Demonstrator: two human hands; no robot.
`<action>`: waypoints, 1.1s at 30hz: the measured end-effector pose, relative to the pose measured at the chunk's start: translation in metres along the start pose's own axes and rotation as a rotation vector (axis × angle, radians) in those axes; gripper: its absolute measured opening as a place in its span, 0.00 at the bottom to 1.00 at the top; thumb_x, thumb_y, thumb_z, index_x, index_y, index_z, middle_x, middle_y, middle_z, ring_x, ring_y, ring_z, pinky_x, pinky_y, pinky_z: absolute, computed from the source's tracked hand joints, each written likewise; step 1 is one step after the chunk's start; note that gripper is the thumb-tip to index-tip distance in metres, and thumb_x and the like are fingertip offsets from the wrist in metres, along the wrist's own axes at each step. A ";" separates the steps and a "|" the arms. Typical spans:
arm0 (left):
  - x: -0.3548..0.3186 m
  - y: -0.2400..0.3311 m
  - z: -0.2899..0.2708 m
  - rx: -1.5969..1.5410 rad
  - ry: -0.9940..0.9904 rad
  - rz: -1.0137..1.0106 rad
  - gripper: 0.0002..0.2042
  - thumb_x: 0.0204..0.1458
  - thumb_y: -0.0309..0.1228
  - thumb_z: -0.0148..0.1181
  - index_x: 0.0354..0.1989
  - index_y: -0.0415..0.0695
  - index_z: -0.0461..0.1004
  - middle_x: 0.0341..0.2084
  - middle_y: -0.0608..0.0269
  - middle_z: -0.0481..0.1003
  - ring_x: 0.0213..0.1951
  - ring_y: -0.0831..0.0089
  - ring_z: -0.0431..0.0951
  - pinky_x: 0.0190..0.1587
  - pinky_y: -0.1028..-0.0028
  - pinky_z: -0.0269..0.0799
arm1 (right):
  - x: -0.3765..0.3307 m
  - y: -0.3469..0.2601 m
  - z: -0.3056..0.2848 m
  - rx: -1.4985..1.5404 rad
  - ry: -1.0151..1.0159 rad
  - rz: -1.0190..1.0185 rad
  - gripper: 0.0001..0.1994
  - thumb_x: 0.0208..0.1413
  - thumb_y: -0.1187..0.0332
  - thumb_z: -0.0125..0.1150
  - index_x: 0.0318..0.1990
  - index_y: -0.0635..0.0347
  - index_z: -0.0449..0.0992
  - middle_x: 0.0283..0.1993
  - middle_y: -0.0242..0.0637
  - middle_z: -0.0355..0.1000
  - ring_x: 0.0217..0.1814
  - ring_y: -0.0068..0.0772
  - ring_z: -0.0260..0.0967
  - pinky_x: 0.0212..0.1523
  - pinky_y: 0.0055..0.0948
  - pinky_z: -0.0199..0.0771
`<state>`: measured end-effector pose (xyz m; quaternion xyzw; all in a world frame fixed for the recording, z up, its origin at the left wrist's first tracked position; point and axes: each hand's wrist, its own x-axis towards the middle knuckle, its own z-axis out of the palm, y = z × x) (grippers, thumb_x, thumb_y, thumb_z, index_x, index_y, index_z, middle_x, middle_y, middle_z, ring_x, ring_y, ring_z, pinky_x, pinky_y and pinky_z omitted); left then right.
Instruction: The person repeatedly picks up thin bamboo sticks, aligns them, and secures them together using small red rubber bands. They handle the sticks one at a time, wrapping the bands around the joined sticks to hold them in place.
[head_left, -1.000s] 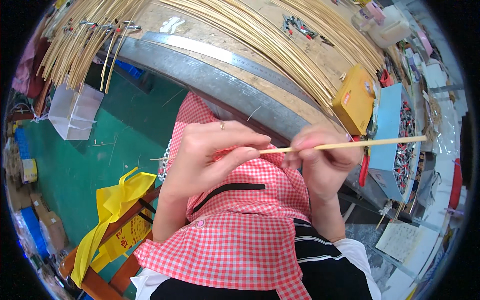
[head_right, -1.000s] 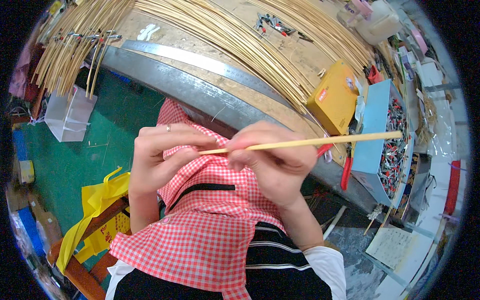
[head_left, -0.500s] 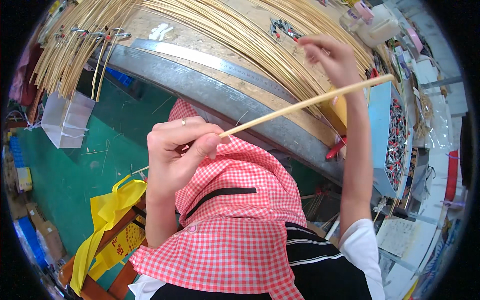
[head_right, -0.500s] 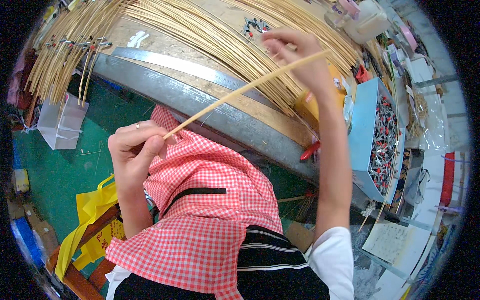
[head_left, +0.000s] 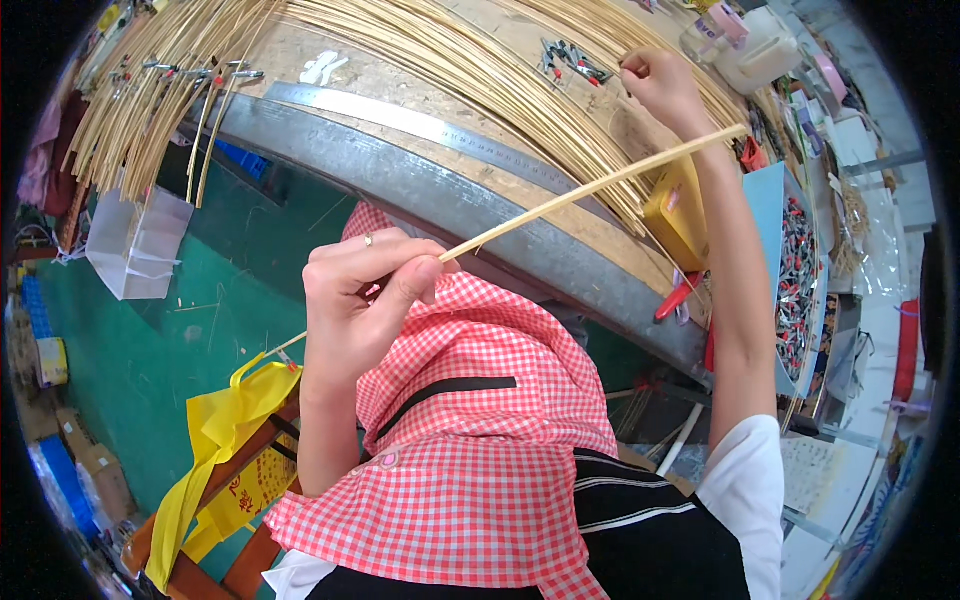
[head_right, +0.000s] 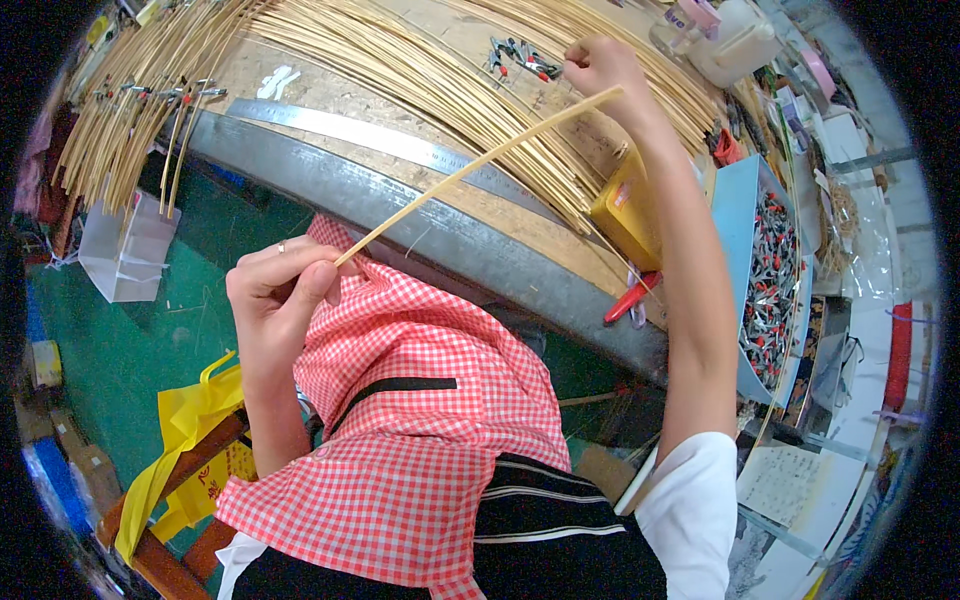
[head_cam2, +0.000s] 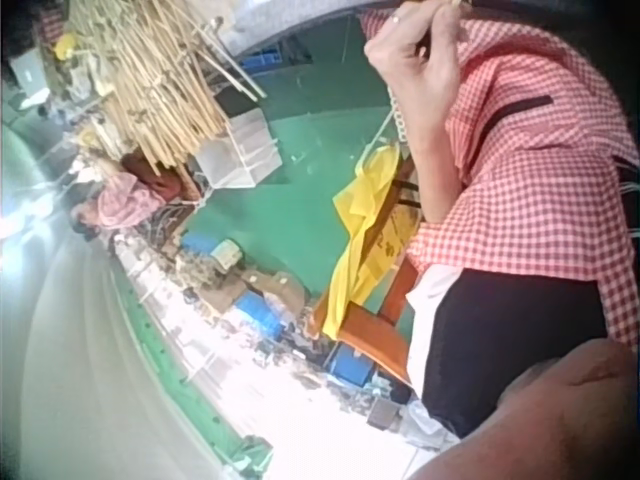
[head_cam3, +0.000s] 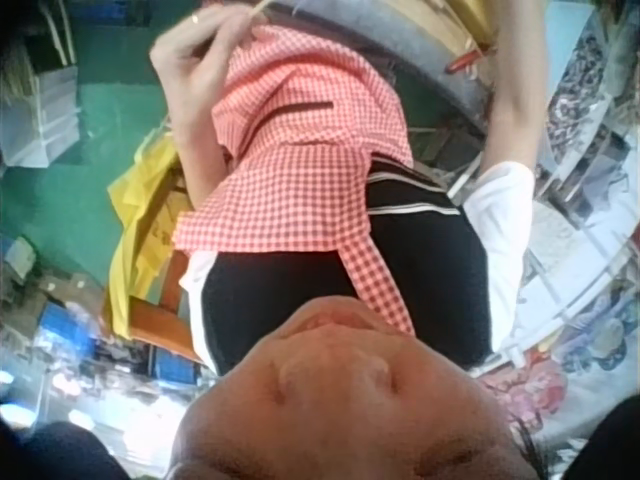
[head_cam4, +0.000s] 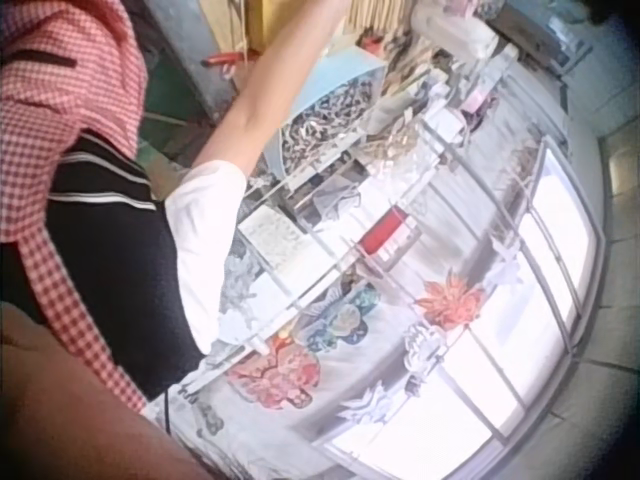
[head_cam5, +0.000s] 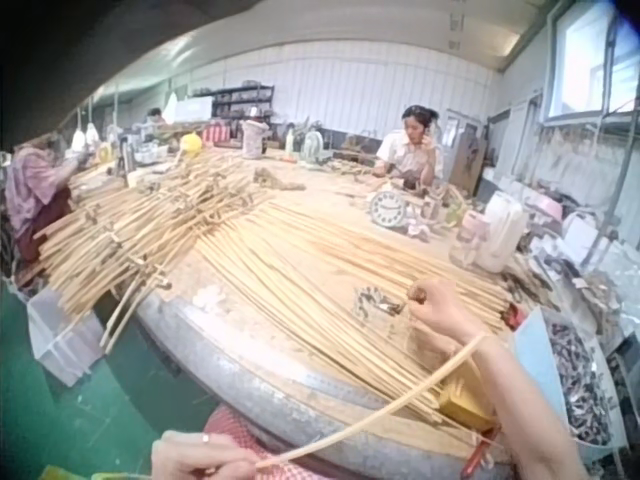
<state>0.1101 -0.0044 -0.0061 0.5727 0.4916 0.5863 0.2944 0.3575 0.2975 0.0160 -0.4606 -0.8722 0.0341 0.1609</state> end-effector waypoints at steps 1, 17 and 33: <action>0.000 0.001 0.000 0.011 -0.005 -0.013 0.03 0.48 0.20 0.60 0.28 0.35 0.79 0.15 0.63 0.73 0.18 0.81 0.69 0.18 0.81 0.57 | -0.010 -0.013 -0.005 0.272 -0.016 0.020 0.07 0.48 0.74 0.59 0.34 0.68 0.76 0.33 0.42 0.74 0.30 0.32 0.73 0.33 0.28 0.73; 0.001 -0.008 0.006 0.058 -0.064 0.027 0.03 0.47 0.19 0.59 0.29 0.34 0.79 0.15 0.61 0.73 0.18 0.79 0.72 0.21 0.81 0.63 | -0.177 -0.108 0.025 1.006 -0.158 0.195 0.11 0.47 0.80 0.59 0.40 0.65 0.71 0.37 0.36 0.69 0.40 0.28 0.71 0.38 0.25 0.74; -0.004 -0.001 0.020 0.145 -0.035 0.042 0.03 0.47 0.19 0.59 0.29 0.34 0.78 0.15 0.62 0.72 0.18 0.79 0.70 0.20 0.80 0.60 | -0.202 -0.182 0.008 1.068 -0.018 0.028 0.14 0.52 0.86 0.51 0.47 0.71 0.72 0.29 0.39 0.71 0.22 0.32 0.68 0.25 0.23 0.69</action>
